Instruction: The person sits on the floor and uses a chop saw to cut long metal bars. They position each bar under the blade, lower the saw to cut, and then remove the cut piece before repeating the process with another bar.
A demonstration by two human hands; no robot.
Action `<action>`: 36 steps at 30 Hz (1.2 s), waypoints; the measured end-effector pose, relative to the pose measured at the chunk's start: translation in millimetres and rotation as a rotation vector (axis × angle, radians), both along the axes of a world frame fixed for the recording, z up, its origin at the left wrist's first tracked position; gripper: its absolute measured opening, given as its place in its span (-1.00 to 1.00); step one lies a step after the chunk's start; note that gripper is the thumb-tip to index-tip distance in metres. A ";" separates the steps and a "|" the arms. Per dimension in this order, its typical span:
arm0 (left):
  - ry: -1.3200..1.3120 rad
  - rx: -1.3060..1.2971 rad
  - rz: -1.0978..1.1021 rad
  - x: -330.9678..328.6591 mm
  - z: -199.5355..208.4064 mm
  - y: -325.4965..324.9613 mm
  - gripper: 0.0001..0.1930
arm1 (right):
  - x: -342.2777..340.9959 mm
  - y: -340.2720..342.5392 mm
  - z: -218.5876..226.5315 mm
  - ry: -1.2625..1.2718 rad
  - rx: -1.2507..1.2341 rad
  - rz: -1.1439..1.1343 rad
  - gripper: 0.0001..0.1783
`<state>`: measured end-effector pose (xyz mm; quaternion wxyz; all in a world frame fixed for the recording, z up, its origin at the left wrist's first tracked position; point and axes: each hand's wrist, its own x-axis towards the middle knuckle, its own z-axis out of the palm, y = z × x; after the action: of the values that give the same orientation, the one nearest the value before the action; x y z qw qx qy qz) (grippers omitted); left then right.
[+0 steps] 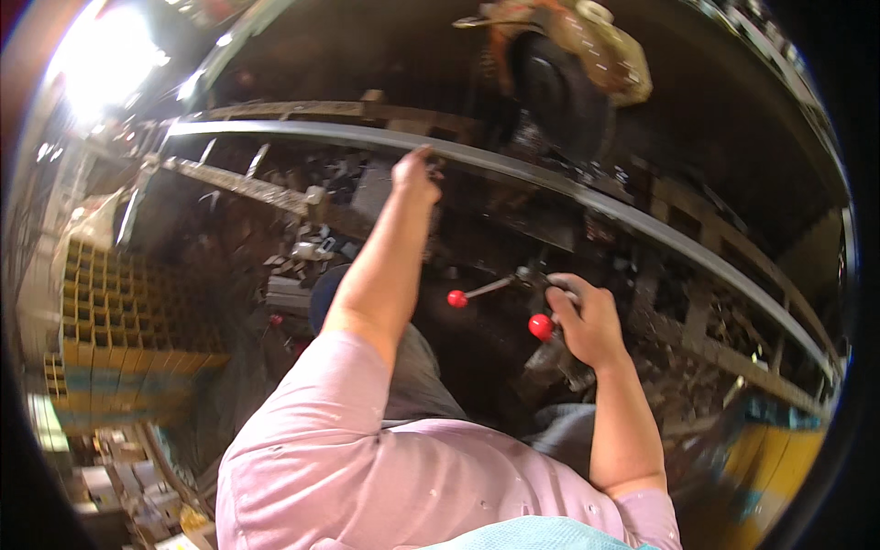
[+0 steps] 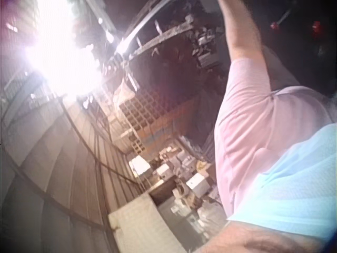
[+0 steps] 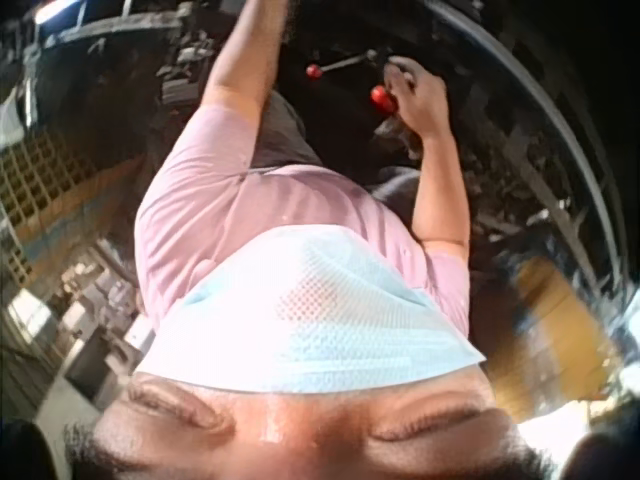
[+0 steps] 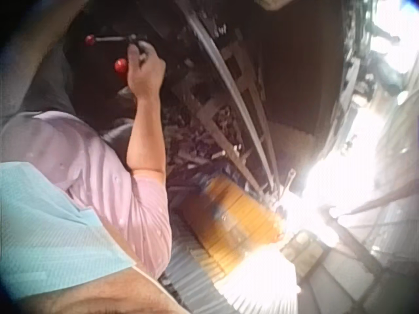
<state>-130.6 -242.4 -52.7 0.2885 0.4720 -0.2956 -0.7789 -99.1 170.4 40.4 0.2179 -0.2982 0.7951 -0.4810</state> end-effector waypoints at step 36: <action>0.756 -0.006 -0.062 210.3 55.5 17.1 -0.52 | 59.7 -134.5 102.1 0.608 0.755 0.344 -0.37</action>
<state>79.7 -225.4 2.8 0.3549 0.1412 -0.1846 -0.9056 -39.4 35.9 142.5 0.1456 -0.4516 0.8802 -0.0089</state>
